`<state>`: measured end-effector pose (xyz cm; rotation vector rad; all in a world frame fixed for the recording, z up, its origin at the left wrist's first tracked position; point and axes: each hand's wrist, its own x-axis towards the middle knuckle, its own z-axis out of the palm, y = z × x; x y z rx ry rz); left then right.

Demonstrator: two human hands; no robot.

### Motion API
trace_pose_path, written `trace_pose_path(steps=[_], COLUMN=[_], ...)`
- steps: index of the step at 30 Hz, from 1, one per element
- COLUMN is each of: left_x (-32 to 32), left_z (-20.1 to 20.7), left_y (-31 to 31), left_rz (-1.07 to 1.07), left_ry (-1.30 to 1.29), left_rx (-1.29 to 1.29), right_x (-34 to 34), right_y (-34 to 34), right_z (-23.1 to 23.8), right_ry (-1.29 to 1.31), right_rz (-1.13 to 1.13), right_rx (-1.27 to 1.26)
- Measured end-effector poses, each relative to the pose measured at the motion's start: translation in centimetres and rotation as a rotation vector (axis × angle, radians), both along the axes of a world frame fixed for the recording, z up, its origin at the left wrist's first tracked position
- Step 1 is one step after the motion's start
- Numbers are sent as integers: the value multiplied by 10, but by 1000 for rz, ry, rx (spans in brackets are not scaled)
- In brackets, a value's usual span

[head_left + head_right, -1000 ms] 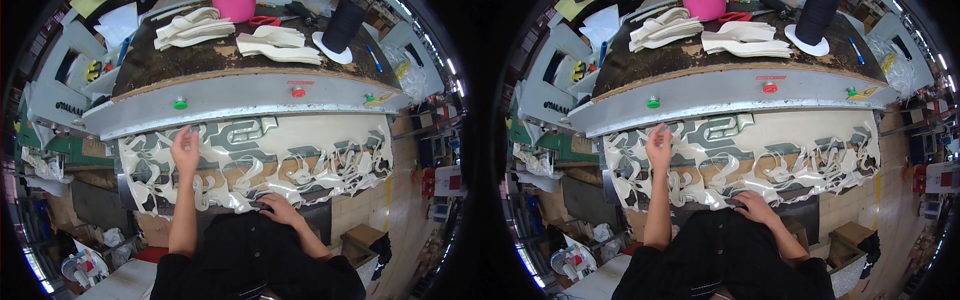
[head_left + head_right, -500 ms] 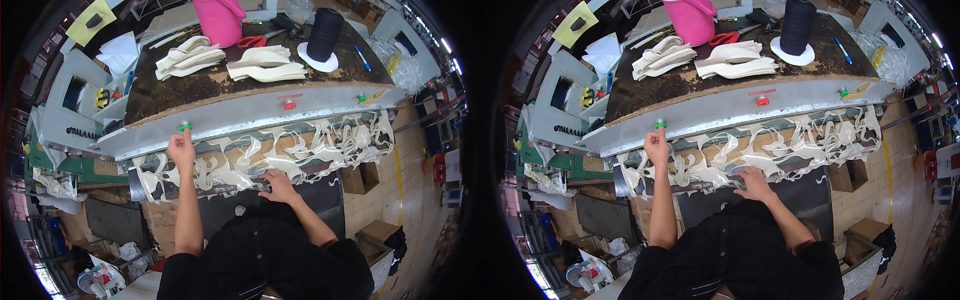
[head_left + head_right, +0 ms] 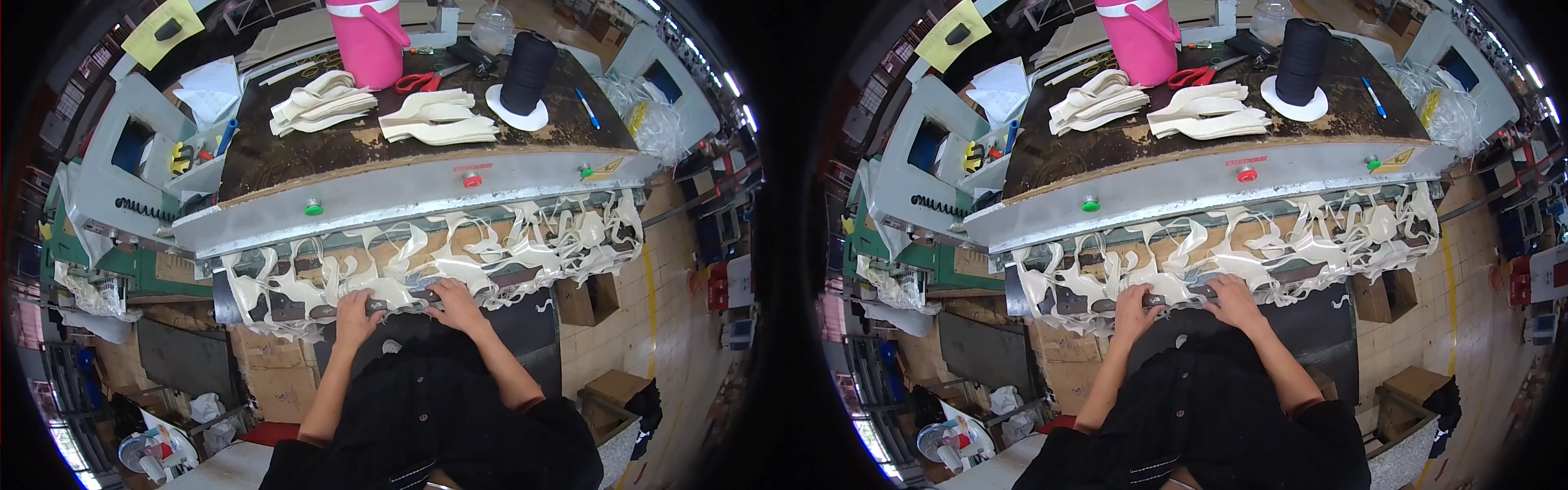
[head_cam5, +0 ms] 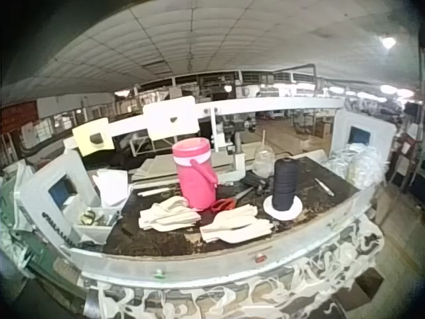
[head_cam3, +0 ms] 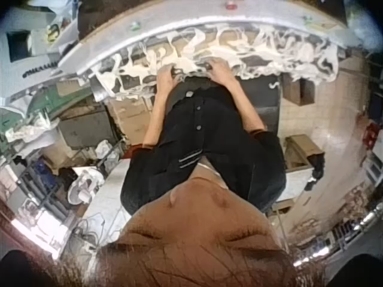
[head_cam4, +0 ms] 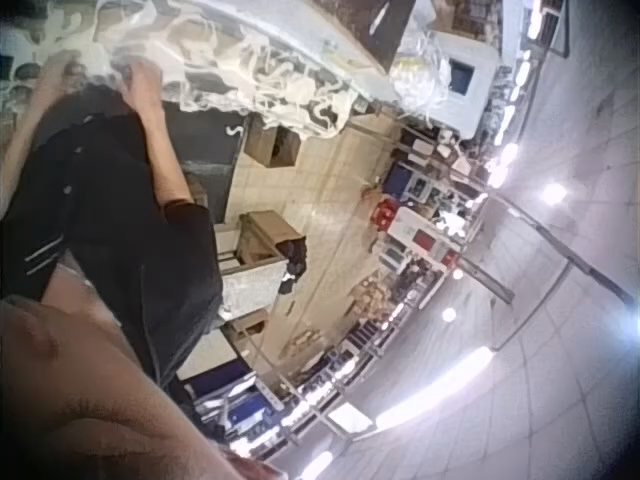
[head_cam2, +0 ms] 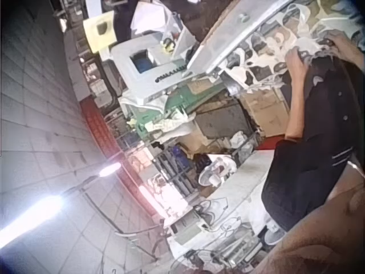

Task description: Using a metal die and a press machine to cut shoe components from a sheet of material.

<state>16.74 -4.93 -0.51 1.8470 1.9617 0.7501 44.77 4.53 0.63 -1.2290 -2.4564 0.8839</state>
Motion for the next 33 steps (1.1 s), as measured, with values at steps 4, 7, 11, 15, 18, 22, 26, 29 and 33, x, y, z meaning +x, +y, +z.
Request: trace_pose_path(steps=[4, 7, 11, 15, 18, 22, 26, 29, 33], left_x=[4, 2, -8, -13, -7, 1, 51, 89, 94], left_z=[0, -2, 8, 2, 24, 36, 18, -10, -27], left_y=[8, 14, 38, 23, 16, 70, 171, 224, 230], left_rz=[10, 2, -1, -4, -1, 27, -127, -250, -376], left_ry=[-95, -73, -84, -109, -179, -151, -109, 80, 164], left_rx=[-35, 51, 82, 29, -180, -332, 213, 257, -25], right_x=[-4, -7, -13, -10, 9, 30, 7, 7, 13], right_y=[3, 13, 34, 29, 12, 40, 108, 143, 122], right_z=[-6, -16, -9, -8, -8, 6, -43, -67, -91], right_ry=[0, -31, -20, -15, 23, 136, 487, 422, 370], right_rz=[-31, -44, -30, 9, 59, 36, -523, -603, -658], right_rx=[69, 92, 149, 103, -48, -630, -81, 68, 88])
